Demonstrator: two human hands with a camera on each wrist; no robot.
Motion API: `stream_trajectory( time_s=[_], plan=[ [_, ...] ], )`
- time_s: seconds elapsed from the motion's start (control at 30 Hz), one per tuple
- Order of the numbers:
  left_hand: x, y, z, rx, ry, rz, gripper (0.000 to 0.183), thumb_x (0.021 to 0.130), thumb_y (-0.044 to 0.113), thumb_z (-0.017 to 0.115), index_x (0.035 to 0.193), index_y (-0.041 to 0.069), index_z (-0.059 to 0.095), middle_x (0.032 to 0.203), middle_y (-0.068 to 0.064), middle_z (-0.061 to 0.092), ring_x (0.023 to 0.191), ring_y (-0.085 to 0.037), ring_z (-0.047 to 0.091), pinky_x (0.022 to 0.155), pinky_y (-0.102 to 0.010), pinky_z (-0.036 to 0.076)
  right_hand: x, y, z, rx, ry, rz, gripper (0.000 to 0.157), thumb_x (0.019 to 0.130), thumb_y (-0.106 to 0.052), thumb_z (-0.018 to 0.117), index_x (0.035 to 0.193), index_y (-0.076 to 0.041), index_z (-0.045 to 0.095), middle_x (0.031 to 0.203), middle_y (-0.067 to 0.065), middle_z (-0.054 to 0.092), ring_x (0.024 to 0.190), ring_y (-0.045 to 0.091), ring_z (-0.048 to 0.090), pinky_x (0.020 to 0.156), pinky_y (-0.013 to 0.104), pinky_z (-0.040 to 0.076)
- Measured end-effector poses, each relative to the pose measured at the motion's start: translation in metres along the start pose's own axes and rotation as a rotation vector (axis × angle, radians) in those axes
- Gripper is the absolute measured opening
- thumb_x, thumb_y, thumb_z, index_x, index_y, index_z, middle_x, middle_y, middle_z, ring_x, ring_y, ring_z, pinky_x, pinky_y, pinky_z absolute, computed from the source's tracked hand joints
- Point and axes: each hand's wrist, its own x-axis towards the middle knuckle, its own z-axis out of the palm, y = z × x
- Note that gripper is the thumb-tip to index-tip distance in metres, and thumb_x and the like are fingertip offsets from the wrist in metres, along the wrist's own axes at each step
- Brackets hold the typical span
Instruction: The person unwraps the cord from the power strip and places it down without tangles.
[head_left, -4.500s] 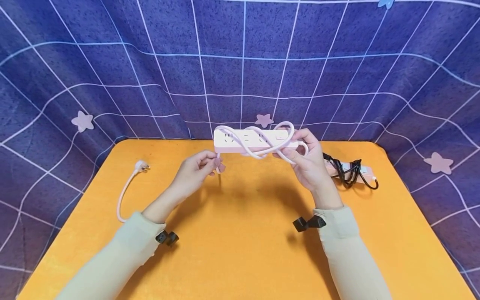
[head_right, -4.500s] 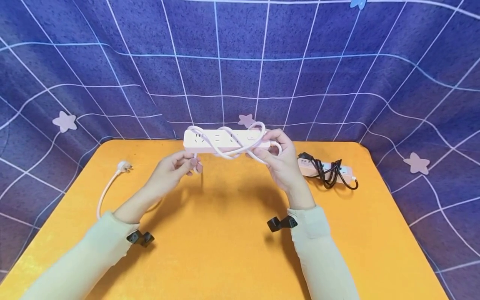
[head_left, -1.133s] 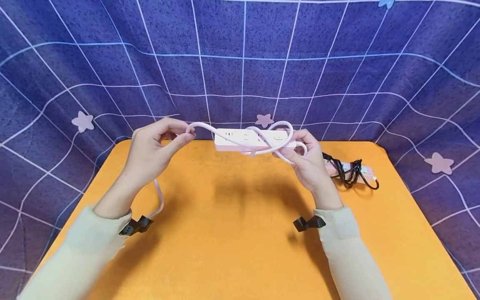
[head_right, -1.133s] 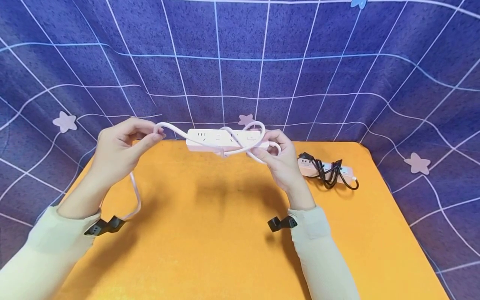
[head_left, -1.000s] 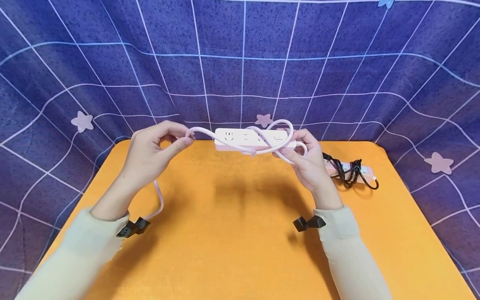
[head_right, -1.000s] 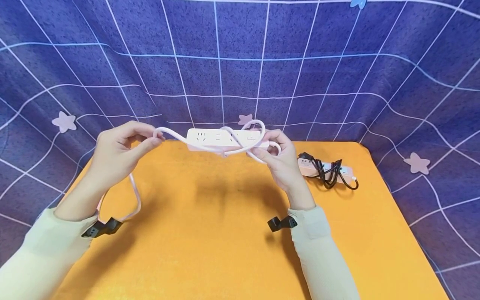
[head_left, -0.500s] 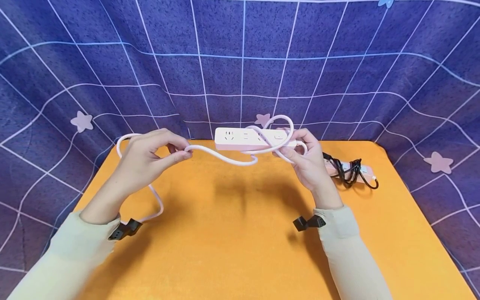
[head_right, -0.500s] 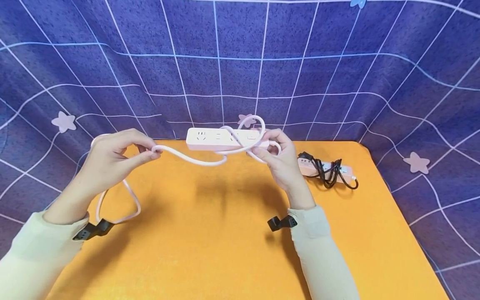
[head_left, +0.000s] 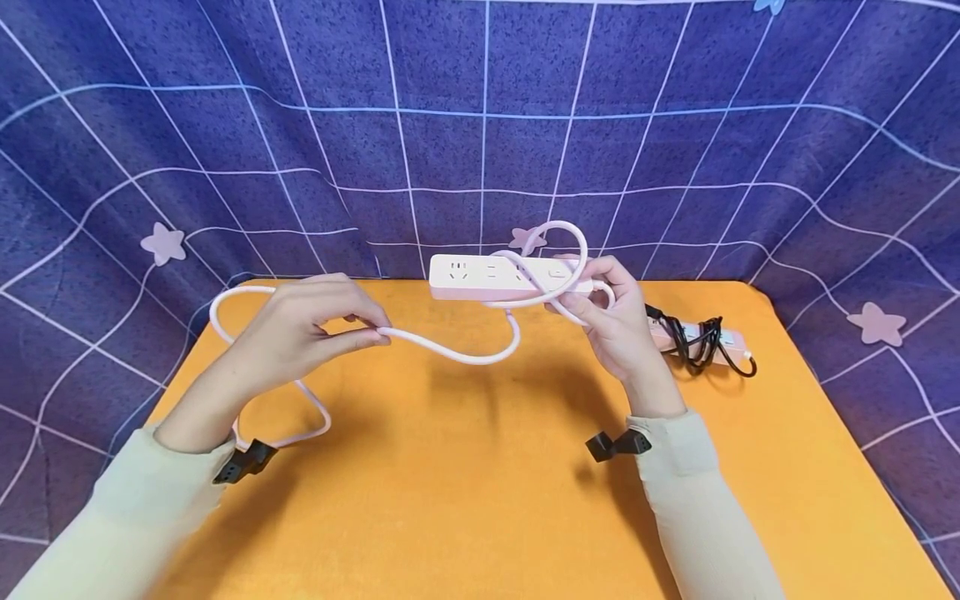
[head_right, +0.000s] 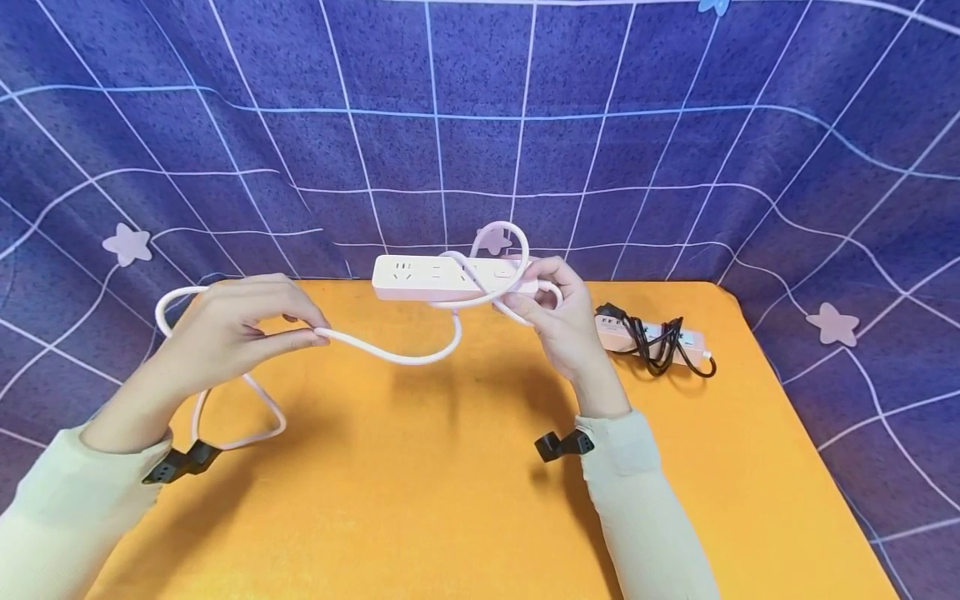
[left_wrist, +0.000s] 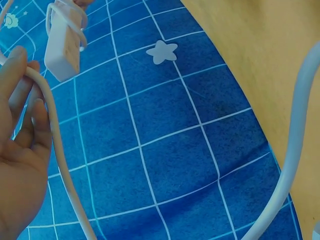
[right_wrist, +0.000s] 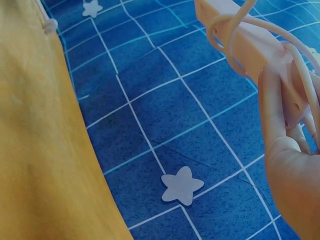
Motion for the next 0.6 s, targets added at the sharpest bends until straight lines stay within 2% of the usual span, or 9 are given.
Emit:
stream_trajectory(
  time_s=[0.13,0.27,0.37,0.47,0.6],
  plan=[
    [-0.002,-0.002,0.002,0.009,-0.041,0.019,0.033,0.078,0.003,0.091,0.101,0.023,0.079,0.094,0.012,0.072,0.086,-0.005,0.063,0.077,-0.018,0.046,0.0,0.0,0.001,-0.001,0.001,0.002,0.03,0.091,0.018,0.071,0.106,-0.007,0.063,0.13,0.016,0.069,0.101,0.024,0.073,0.083,0.041,0.065],
    [-0.005,-0.005,0.007,0.018,-0.081,-0.005,0.013,0.089,0.022,0.087,0.098,0.025,0.078,0.095,0.016,0.071,0.088,-0.003,0.064,0.079,-0.017,0.048,0.0,0.0,0.0,-0.002,-0.001,0.002,0.029,0.091,0.016,0.072,0.106,-0.007,0.063,0.129,0.016,0.069,0.101,0.024,0.073,0.084,0.041,0.065],
    [-0.008,-0.006,0.01,0.031,-0.115,-0.035,0.008,0.093,0.03,0.084,0.096,0.027,0.077,0.095,0.018,0.07,0.09,-0.001,0.064,0.08,-0.017,0.048,0.0,0.0,0.0,0.002,-0.004,0.002,0.03,0.091,0.018,0.071,0.106,-0.006,0.063,0.127,0.015,0.069,0.1,0.023,0.074,0.083,0.041,0.065],
    [-0.009,-0.006,0.013,0.045,-0.144,-0.048,0.014,0.088,0.024,0.088,0.094,0.029,0.076,0.094,0.02,0.068,0.09,0.0,0.062,0.08,-0.017,0.047,0.0,0.001,0.0,0.01,-0.008,0.0,0.03,0.091,0.019,0.069,0.107,-0.006,0.062,0.126,0.015,0.07,0.099,0.024,0.074,0.083,0.041,0.065],
    [-0.011,-0.007,0.016,0.069,-0.155,-0.033,0.021,0.084,0.019,0.091,0.094,0.03,0.075,0.094,0.021,0.067,0.089,0.0,0.061,0.079,-0.018,0.046,0.0,0.001,0.0,0.017,-0.011,-0.001,0.029,0.092,0.019,0.069,0.107,-0.005,0.062,0.127,0.016,0.069,0.1,0.024,0.074,0.083,0.042,0.065]
  ],
)
